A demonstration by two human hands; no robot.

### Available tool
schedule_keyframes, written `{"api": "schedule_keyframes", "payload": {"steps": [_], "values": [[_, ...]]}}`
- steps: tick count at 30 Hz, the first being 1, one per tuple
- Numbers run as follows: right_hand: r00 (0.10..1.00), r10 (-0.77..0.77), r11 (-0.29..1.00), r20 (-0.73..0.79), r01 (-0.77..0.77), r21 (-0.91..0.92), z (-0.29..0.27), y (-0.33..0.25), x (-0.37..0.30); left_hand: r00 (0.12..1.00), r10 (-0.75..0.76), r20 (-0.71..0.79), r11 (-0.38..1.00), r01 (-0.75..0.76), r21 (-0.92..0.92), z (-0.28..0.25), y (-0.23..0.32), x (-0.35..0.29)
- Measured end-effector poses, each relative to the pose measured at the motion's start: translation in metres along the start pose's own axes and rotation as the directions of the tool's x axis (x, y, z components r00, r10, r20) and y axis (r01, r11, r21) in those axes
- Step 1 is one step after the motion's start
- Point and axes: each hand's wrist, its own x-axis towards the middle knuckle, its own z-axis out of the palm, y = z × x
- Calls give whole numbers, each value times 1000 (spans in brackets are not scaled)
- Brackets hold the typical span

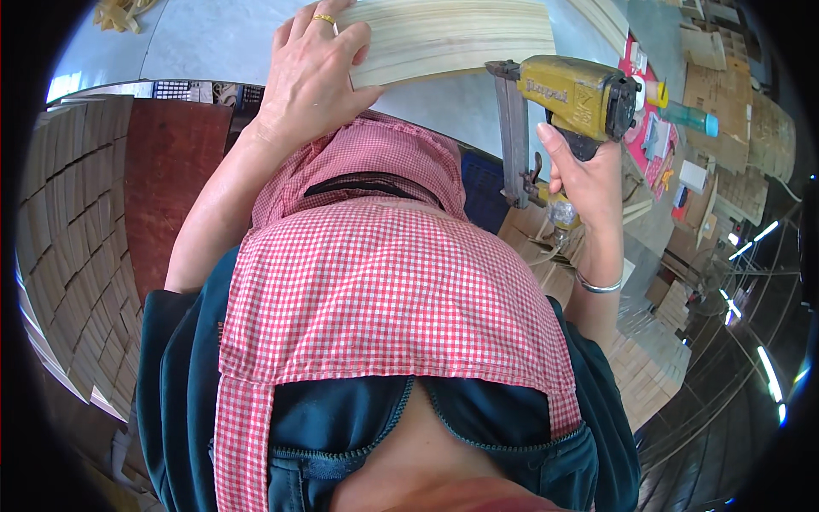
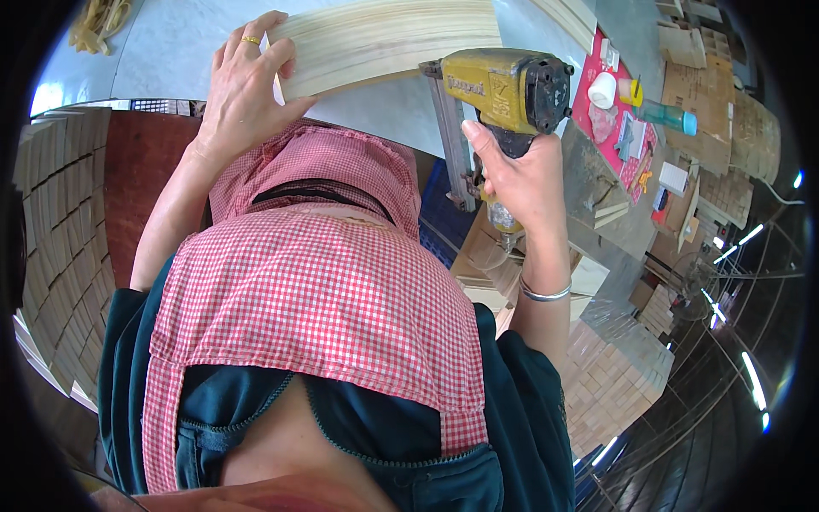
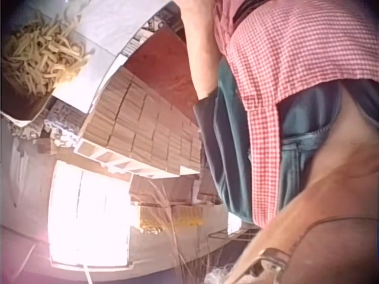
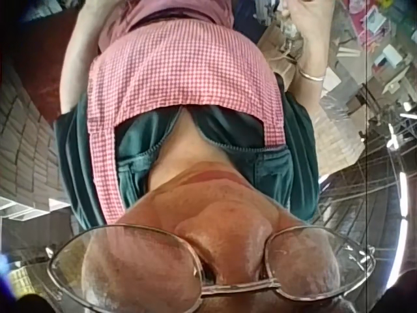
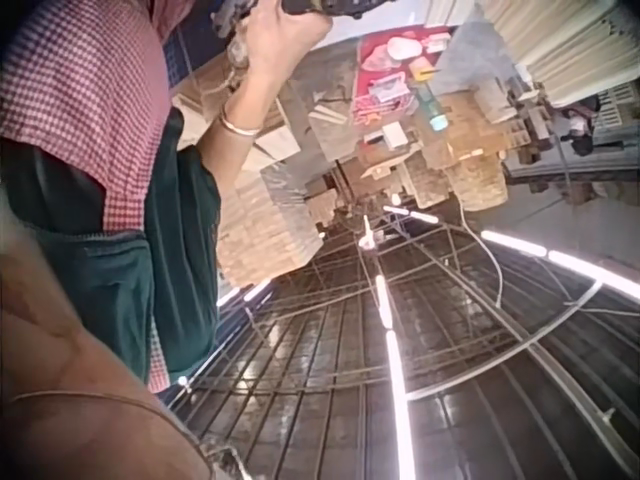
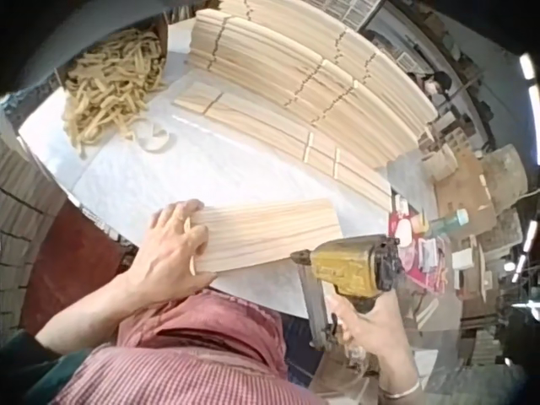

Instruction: Assemble wooden boxes by applying glue to the joints and securing them with a pneumatic nail gun.

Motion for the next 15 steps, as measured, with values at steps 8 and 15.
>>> {"api": "schedule_keyframes", "payload": {"steps": [8, 15], "values": [[997, -33, 999, -75, 34, 12, 1, 2, -4, 990, 130, -62, 969, -140, -205, -3, -17, -1], [994, -96, 995, -52, 97, 24, 20, -19, -20, 998, 3, -60, 883, -31, -469, 31, -54, -25]]}}
